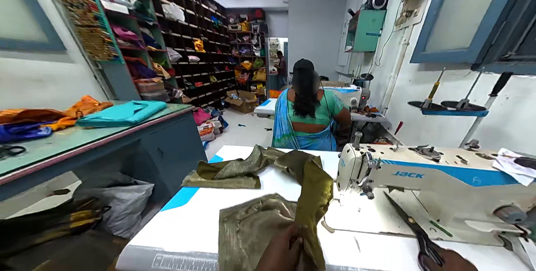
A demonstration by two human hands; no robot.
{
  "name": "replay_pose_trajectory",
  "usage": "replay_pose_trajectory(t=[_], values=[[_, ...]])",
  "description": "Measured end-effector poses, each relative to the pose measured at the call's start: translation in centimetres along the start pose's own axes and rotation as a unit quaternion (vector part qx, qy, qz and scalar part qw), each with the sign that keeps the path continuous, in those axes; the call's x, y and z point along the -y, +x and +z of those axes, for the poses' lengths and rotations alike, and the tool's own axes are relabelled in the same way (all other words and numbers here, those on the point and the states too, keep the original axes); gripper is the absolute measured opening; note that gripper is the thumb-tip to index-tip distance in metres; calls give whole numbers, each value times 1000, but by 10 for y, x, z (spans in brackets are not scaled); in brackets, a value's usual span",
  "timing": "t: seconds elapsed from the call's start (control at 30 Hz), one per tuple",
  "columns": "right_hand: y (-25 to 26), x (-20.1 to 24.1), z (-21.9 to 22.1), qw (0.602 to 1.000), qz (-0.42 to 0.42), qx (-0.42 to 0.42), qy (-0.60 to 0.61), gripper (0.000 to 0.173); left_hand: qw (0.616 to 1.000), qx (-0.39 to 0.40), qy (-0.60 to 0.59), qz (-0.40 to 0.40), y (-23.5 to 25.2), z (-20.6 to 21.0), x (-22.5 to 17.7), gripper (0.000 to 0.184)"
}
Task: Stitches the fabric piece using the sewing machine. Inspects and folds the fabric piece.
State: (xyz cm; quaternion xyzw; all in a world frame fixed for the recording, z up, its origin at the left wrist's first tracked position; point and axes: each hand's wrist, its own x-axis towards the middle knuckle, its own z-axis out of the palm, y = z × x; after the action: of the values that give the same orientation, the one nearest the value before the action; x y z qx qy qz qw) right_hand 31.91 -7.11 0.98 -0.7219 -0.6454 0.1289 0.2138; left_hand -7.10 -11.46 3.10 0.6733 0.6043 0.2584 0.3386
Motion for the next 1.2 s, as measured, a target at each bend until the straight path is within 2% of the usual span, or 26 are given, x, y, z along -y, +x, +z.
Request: replay_pose_trajectory(t=[0.1,0.17,0.23,0.27,0.3,0.37,0.43,0.5,0.6,0.7,0.8,0.87,0.93,1.03,1.13,1.2], values=[[-10,32,8,992,-98,-74,-17,34,1000,7,2,0,0,4,-18,39],[-15,60,19,987,-162,-14,3,38,998,30,42,20,3,10,-30,40],[-18,80,35,970,-216,112,18,44,993,43,84,75,9,20,-36,37],[-18,88,42,961,-226,154,40,43,988,40,90,115,15,26,-35,37],[-18,93,47,959,-226,149,83,38,985,34,82,146,23,32,-32,38],[-19,105,51,963,-172,88,190,27,987,14,37,156,35,46,-26,53],[-17,121,51,954,-135,53,264,17,992,-28,28,122,41,58,-22,67],[-18,137,52,949,-151,89,262,24,990,-57,77,107,43,66,-22,69],[-20,161,58,957,-200,130,164,34,987,-21,142,78,45,63,-24,67],[-14,172,62,961,-210,168,64,24,986,5,154,69,48,50,-22,69],[-7,170,63,958,-193,207,44,23,988,24,140,54,41,35,-20,82],[-8,163,62,959,-165,207,97,32,994,10,104,41,38,29,-14,83],[-12,151,64,946,-109,235,196,41,996,32,82,-14,34,17,-15,78],[-23,131,66,880,-8,304,364,55,988,32,108,-102,21,9,-15,70],[-42,115,66,824,21,331,458,71,966,18,176,-189,-2,12,-22,88],[-58,113,65,811,33,329,483,77,955,50,197,-216,-22,14,-33,86]])
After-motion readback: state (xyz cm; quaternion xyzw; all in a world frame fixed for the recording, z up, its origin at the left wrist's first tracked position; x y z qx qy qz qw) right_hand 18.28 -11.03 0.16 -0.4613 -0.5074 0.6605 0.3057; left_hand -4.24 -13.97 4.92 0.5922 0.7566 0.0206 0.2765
